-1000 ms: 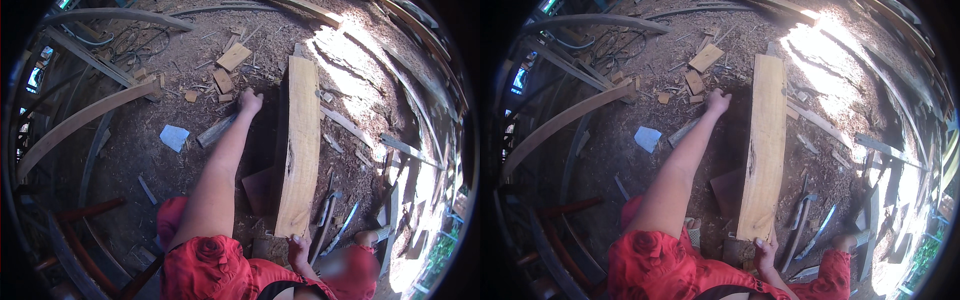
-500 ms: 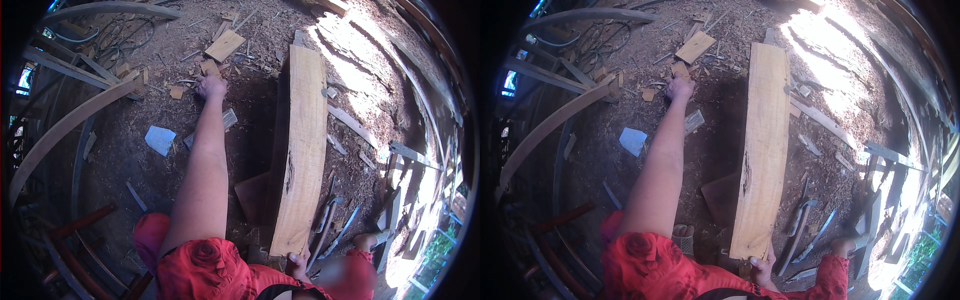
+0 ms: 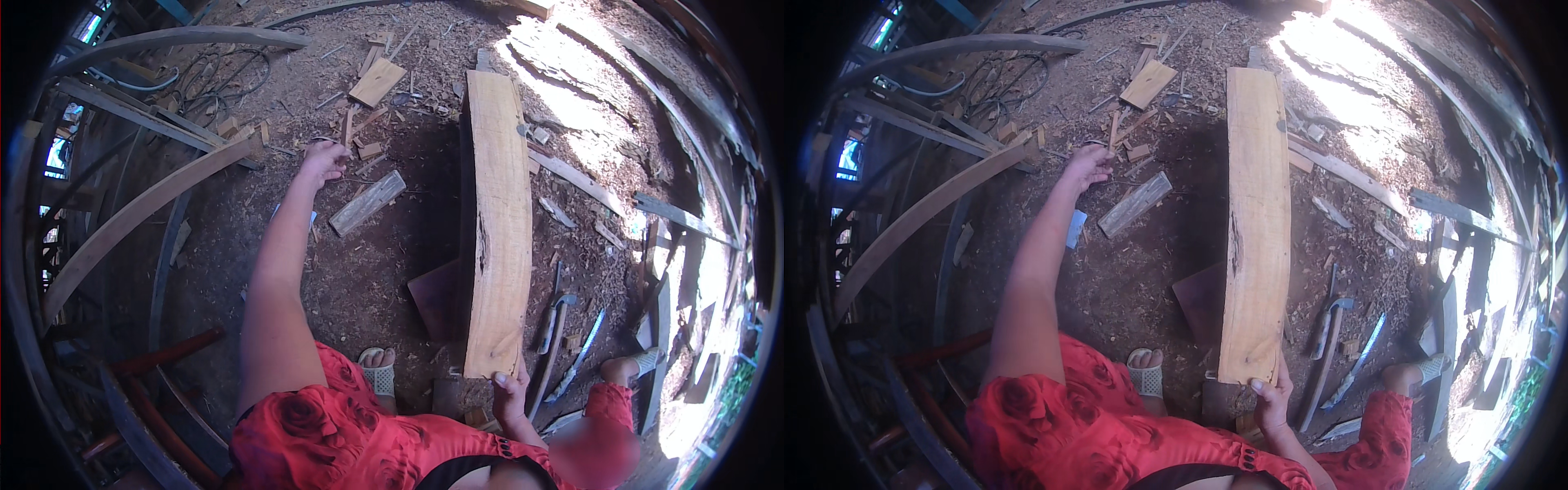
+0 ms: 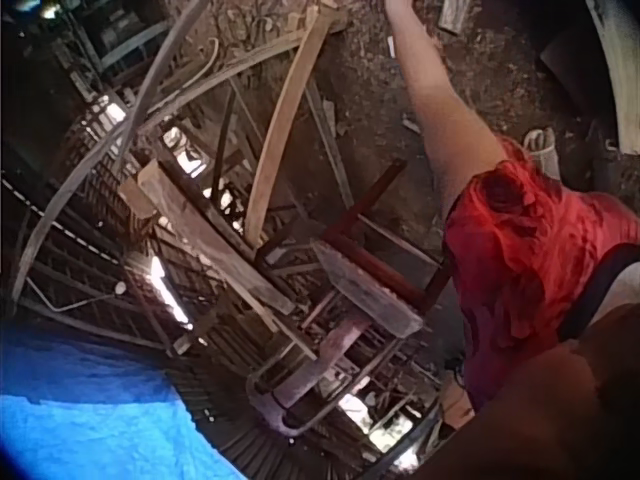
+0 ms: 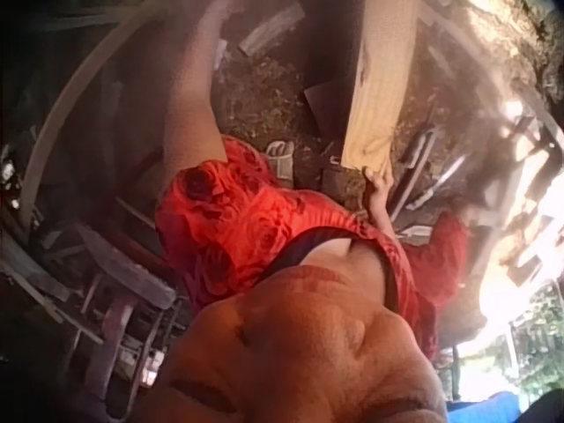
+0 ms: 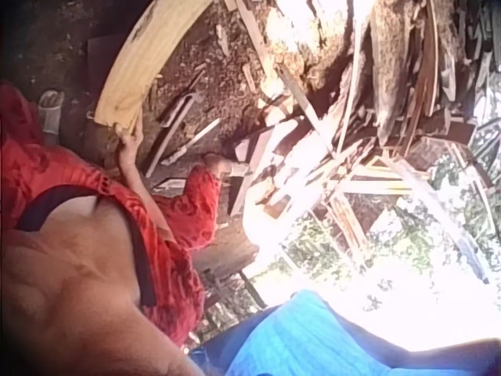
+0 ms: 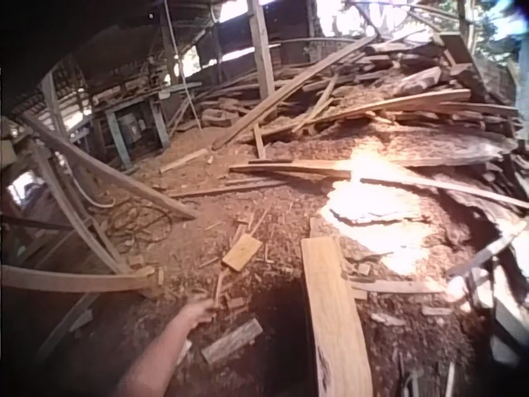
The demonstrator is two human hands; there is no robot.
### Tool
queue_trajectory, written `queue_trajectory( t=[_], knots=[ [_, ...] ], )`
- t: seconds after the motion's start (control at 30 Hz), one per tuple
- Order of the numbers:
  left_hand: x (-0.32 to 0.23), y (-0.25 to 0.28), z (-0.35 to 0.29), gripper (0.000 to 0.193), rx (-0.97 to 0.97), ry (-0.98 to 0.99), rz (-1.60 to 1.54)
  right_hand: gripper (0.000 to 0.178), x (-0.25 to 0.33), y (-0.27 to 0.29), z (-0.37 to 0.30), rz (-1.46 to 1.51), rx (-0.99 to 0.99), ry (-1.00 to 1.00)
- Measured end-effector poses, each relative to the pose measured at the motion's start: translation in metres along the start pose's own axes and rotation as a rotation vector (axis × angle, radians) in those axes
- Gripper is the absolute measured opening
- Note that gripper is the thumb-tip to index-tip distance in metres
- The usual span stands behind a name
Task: Assembling and shaping a small wooden box using a saw, hammer, and nails.
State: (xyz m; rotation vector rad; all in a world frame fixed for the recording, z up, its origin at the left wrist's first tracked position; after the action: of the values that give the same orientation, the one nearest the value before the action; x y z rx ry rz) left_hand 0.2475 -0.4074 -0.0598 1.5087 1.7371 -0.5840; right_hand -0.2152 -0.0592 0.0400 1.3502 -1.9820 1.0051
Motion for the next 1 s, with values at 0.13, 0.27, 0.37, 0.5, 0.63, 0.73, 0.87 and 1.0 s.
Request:
queue_trajectory(
  t=[0.13,0.27,0.37,0.5,0.63,0.73,0.87,1.0],
  knots=[
    [0.002,-0.012,-0.066,0.075,-0.032,-0.479,0.702,0.090,0.007,-0.009,-0.006,0.020,0.013,-0.030],
    [0.033,-0.024,-0.089,0.075,-0.021,-0.526,0.853,0.090,0.001,-0.005,-0.006,0.010,-0.011,-0.007],
    [0.045,-0.039,-0.104,0.077,0.015,-0.497,0.991,0.089,-0.001,-0.003,-0.008,0.006,-0.014,-0.009],
    [0.037,-0.045,-0.115,0.080,0.016,-0.540,1.154,0.088,0.000,-0.003,-0.009,-0.008,-0.016,-0.035],
    [0.037,-0.050,-0.114,0.087,0.022,-0.496,1.192,0.087,0.003,-0.004,-0.008,0.005,-0.034,-0.010],
    [0.010,-0.064,-0.128,0.086,-0.177,-0.740,1.400,0.086,-0.001,0.000,-0.006,0.009,0.000,-0.007],
    [0.009,-0.133,-0.101,0.090,0.384,-0.127,0.256,0.071,0.002,-0.006,-0.008,-0.001,-0.011,0.011],
    [-0.039,-0.233,-0.171,0.064,0.767,-0.022,-0.445,0.070,-0.001,-0.004,-0.007,0.012,-0.006,0.020]
  ],
)
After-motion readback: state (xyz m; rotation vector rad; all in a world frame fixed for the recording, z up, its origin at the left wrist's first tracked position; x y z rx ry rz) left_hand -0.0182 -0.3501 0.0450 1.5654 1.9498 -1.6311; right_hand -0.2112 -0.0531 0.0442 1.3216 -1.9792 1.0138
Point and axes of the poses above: each hand's wrist, its own z-axis towards the middle knuckle, its own y-axis out of the back of the hand, x = y × z, the point moved 6 cm from there along z, towards the middle knuckle, and after that the axes turned 2 degrees about x, right-handed, at the moved point
